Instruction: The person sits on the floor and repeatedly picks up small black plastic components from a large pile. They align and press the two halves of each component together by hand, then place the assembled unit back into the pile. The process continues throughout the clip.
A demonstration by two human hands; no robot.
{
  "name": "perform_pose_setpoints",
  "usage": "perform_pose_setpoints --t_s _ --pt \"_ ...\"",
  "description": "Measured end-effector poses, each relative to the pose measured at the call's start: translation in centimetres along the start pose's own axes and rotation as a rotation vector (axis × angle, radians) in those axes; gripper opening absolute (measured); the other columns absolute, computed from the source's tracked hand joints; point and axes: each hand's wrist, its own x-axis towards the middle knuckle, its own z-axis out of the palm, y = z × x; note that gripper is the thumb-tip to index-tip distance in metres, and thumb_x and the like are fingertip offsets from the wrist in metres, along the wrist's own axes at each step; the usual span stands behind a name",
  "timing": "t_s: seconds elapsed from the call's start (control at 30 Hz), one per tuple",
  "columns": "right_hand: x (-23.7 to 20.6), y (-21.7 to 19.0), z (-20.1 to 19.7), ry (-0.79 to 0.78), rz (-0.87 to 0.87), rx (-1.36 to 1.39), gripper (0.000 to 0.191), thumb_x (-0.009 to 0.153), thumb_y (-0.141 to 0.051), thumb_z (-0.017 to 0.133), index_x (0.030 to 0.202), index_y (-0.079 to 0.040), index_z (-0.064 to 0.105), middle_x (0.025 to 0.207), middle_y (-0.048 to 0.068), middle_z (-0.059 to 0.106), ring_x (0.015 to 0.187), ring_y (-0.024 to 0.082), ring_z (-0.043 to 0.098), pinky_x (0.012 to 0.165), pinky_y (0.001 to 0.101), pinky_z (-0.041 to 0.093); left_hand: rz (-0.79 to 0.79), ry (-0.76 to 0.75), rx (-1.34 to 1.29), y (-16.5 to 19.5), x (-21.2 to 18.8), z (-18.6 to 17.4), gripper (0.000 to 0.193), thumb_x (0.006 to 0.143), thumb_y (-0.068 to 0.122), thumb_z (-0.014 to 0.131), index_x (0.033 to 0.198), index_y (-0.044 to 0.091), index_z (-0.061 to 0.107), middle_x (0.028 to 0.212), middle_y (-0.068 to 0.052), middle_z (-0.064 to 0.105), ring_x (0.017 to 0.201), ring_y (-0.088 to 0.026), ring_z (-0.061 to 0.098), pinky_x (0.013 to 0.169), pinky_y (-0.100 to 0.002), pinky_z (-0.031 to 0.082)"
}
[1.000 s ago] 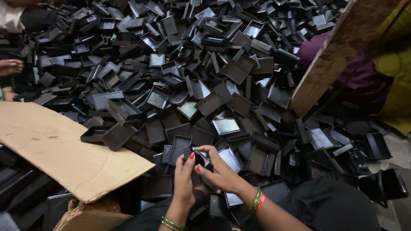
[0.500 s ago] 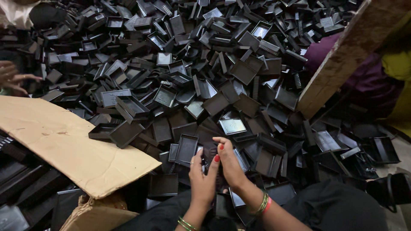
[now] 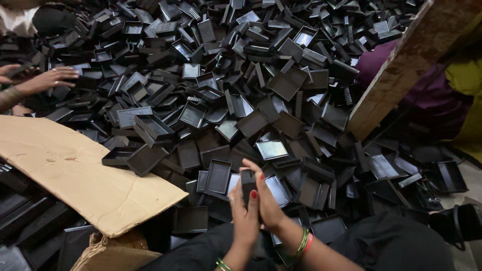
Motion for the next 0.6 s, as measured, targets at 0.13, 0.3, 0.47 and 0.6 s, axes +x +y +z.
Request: perform_pose_setpoints --t_s 0.13,0.3,0.47,0.6 --pt "0.1 0.5 -2.9 0.331 -0.035 -0.539 0.058 0.100 -0.056 0.031 0.139 -0.015 0.046 0.115 0.003 0.065 0.103 0.013 0.063 0.093 0.0272 0.050 -0.146 -0.048 0.025 1.4 0.7 -1.1 0.053 0.090 0.038 0.070 0.132 0.006 0.063 0.124 -0.016 0.056 0.109 -0.026 0.063 0.086 -0.035 0.056" --pt "0.3 -0.2 -6.5 0.590 -0.150 -1.084 0.055 0.112 -0.050 0.040 0.094 -0.002 0.060 0.077 0.012 0.055 0.075 0.017 0.051 0.068 0.0327 0.048 -0.075 -0.148 0.236 2.3 -0.1 -1.1 0.040 0.083 0.024 0.078 0.113 0.000 0.066 0.096 -0.014 0.070 0.083 -0.025 0.074 0.072 -0.036 0.058" --pt "-1.1 1.3 -9.6 0.655 -0.183 -1.148 0.052 0.107 -0.048 0.042 0.095 -0.001 0.061 0.075 0.014 0.055 0.071 0.020 0.053 0.068 0.0341 0.048 0.016 -0.204 0.282 1.0 -0.8 -0.1 0.029 0.088 0.019 0.076 0.108 0.000 0.070 0.092 -0.017 0.071 0.084 -0.030 0.071 0.073 -0.038 0.056" --pt "-2.8 0.4 -13.7 0.611 -0.088 -1.209 0.048 0.107 -0.044 0.043 0.099 -0.002 0.064 0.081 0.015 0.062 0.074 0.024 0.059 0.071 0.0369 0.050 -0.245 -0.359 0.106 -1.0 -0.6 0.9 0.037 0.082 0.026 0.080 0.108 0.003 0.069 0.091 -0.013 0.075 0.082 -0.029 0.076 0.073 -0.036 0.060"
